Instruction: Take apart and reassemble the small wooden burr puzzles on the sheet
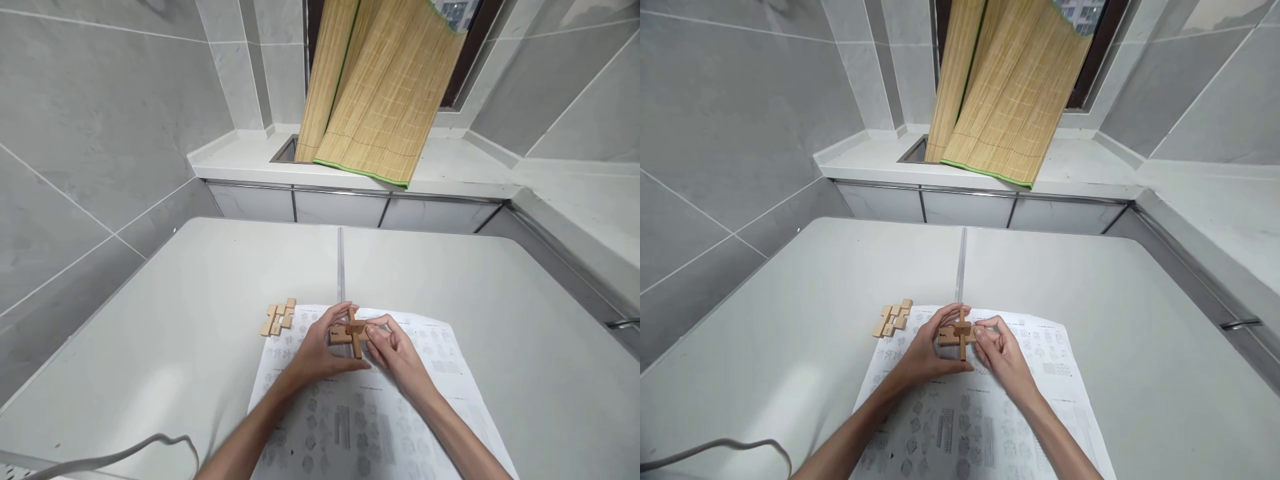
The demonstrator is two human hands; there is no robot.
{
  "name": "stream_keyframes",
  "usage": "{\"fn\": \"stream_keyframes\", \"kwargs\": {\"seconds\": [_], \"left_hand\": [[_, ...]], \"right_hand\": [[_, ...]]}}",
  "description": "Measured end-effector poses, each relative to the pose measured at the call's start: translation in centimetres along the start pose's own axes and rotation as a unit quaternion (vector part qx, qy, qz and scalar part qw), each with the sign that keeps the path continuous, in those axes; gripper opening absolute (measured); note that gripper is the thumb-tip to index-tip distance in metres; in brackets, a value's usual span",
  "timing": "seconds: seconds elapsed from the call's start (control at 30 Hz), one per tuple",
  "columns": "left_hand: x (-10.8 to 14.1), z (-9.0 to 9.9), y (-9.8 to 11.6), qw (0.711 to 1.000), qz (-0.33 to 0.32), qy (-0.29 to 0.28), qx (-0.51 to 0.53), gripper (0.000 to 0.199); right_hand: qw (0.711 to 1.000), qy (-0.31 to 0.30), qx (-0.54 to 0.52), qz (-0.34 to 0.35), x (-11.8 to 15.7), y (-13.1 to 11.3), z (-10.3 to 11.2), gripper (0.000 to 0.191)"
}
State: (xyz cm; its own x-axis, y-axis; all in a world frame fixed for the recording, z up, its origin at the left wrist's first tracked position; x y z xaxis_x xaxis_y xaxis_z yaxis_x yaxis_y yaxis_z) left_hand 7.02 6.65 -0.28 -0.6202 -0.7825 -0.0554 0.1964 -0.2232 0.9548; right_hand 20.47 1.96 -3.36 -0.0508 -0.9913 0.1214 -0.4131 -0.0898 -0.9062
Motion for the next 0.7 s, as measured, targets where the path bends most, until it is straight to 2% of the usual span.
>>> {"fn": "stream_keyframes", "kwargs": {"seconds": [0.4, 0.7], "left_hand": [[0.16, 0.16, 0.64, 0.999, -0.025, 0.020, -0.024, 0.101], [0.15, 0.17, 0.20, 0.998, -0.012, 0.025, -0.051, 0.100]], "right_hand": [[1.000, 0.001, -0.014, 0.002, 0.63, 0.76, 0.27, 0.035], [1.000, -0.020, -0.018, -0.004, 0.66, 0.79, -0.02, 0.035]]}}
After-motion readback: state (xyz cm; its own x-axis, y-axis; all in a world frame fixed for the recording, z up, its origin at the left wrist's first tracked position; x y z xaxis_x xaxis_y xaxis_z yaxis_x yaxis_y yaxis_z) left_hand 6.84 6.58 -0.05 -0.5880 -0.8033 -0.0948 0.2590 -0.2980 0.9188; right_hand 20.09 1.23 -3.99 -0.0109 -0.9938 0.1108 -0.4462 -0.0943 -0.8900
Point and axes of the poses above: each hand's wrist, its own x-axis away from the middle knuckle, its own z-axis out of the back of the hand, y = z × x, the point moved 9 cm from there along -x, towards the middle knuckle, and after that the axes turned 10 degrees about -x, right-handed, at the moved point
